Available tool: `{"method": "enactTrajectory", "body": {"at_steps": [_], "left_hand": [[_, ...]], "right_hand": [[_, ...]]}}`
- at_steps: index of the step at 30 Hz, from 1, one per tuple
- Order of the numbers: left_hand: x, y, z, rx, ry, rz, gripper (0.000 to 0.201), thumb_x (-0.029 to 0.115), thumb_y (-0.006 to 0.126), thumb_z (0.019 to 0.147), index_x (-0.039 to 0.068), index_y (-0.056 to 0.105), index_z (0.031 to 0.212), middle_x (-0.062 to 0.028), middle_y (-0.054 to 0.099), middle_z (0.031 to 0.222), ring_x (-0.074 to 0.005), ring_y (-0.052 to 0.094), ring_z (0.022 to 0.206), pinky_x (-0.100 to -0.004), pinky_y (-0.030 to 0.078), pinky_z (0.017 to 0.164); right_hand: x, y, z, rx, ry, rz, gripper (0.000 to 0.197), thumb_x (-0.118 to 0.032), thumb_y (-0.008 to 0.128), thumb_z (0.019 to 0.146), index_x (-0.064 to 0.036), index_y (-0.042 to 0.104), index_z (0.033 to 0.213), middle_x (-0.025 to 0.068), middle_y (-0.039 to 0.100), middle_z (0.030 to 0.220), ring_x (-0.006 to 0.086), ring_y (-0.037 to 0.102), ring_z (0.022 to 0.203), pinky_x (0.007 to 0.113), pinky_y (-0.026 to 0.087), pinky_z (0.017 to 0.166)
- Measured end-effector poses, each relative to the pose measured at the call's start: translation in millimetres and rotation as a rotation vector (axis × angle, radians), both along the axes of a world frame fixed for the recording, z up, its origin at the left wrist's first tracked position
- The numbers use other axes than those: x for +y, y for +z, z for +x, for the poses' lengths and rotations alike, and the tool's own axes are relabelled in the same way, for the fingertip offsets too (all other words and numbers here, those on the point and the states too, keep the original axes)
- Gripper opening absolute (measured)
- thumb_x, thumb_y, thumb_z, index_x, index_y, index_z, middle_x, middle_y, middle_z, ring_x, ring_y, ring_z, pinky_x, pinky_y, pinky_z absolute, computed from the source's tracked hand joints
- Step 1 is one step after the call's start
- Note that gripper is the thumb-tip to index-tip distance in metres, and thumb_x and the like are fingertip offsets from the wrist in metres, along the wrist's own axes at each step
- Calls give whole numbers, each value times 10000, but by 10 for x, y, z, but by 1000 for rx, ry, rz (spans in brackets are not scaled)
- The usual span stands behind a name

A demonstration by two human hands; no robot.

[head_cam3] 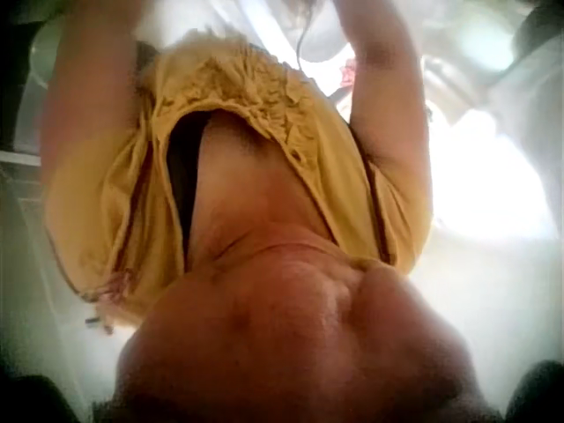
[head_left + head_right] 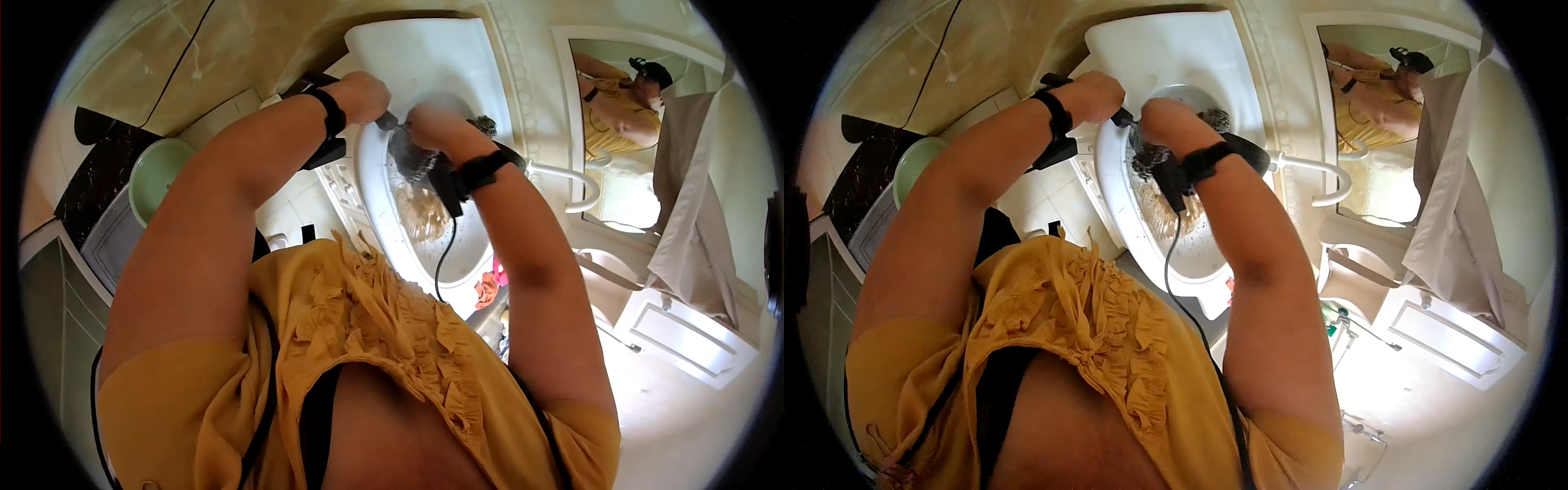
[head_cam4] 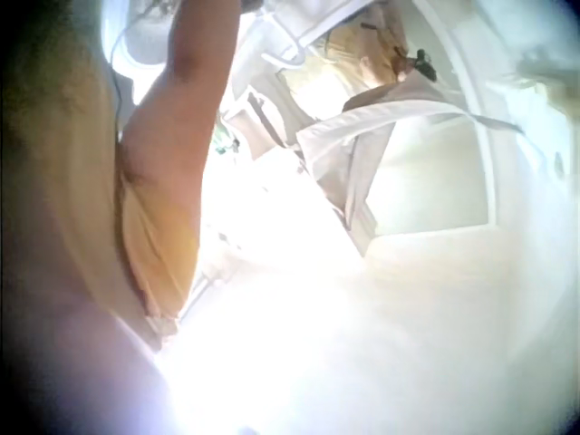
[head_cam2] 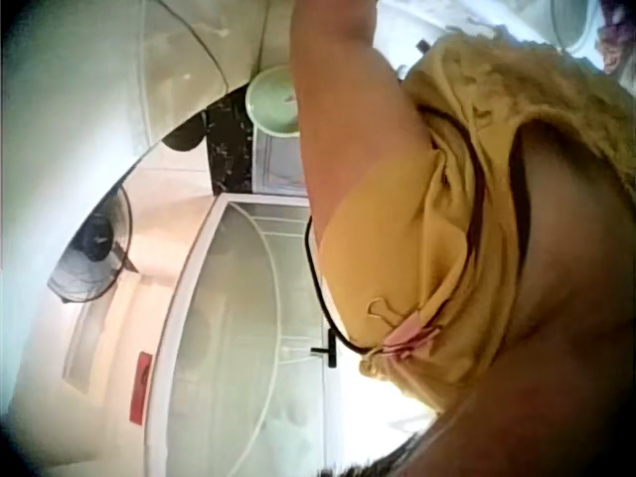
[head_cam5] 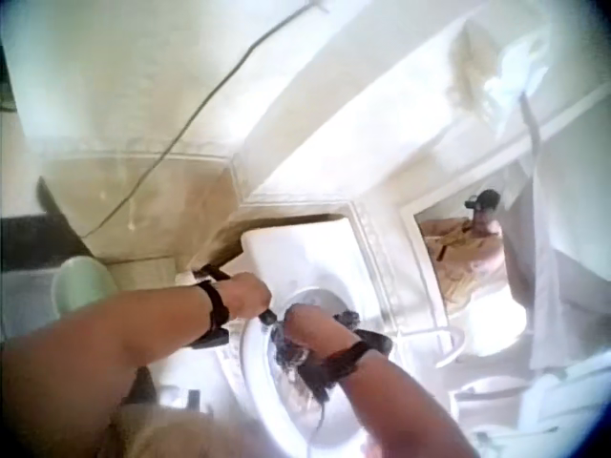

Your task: The person scrubs the exterior and interior of a pan under running water in a sink using a scourer, turning and tilting the pan to reach different sections.

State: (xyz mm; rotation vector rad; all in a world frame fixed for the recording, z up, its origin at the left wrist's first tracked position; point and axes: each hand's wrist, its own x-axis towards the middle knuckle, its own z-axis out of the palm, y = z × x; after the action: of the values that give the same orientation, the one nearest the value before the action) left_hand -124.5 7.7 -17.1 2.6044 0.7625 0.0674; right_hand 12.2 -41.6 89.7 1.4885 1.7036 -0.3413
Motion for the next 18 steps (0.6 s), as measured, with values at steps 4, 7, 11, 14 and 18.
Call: {"method": "enactTrajectory", "body": {"at_steps": [4,7,11,14,18], "left_hand": [[-14,41,-6,62,8,-4,172,100,652,806,29,766,914,-183,733,912,-355,720,854,-447,567,727],[-9,-10,-14,24,32,11,178,113,647,820,39,768,927,-165,739,919,-345,723,861,-443,568,727],[-7,43,24,34,7,-16,178,124,642,830,49,772,926,-154,743,928,-336,724,884,-445,567,741],[-39,157,11,64,18,-14,173,121,643,831,60,776,923,-144,745,931,-334,723,883,-443,564,750],[-46,68,14,55,23,-36,182,141,636,817,58,773,902,-166,743,945,-347,719,906,-456,568,779]], "right_hand": [[-30,102,282,136,80,8,281,-84,601,804,-48,747,1041,217,701,1079,391,669,1043,465,537,889],[15,95,144,158,123,-5,242,-143,578,848,-89,760,999,163,722,998,368,680,929,441,532,827],[182,-47,93,2,83,-71,257,-131,569,846,-81,756,1015,180,713,1045,377,668,999,445,524,870],[187,-9,390,68,172,-111,256,-194,554,882,-85,757,994,164,721,1018,364,677,951,436,522,850],[164,-128,187,-45,199,-57,283,-234,541,906,-77,756,1004,160,722,1023,364,678,959,439,518,852]]}}
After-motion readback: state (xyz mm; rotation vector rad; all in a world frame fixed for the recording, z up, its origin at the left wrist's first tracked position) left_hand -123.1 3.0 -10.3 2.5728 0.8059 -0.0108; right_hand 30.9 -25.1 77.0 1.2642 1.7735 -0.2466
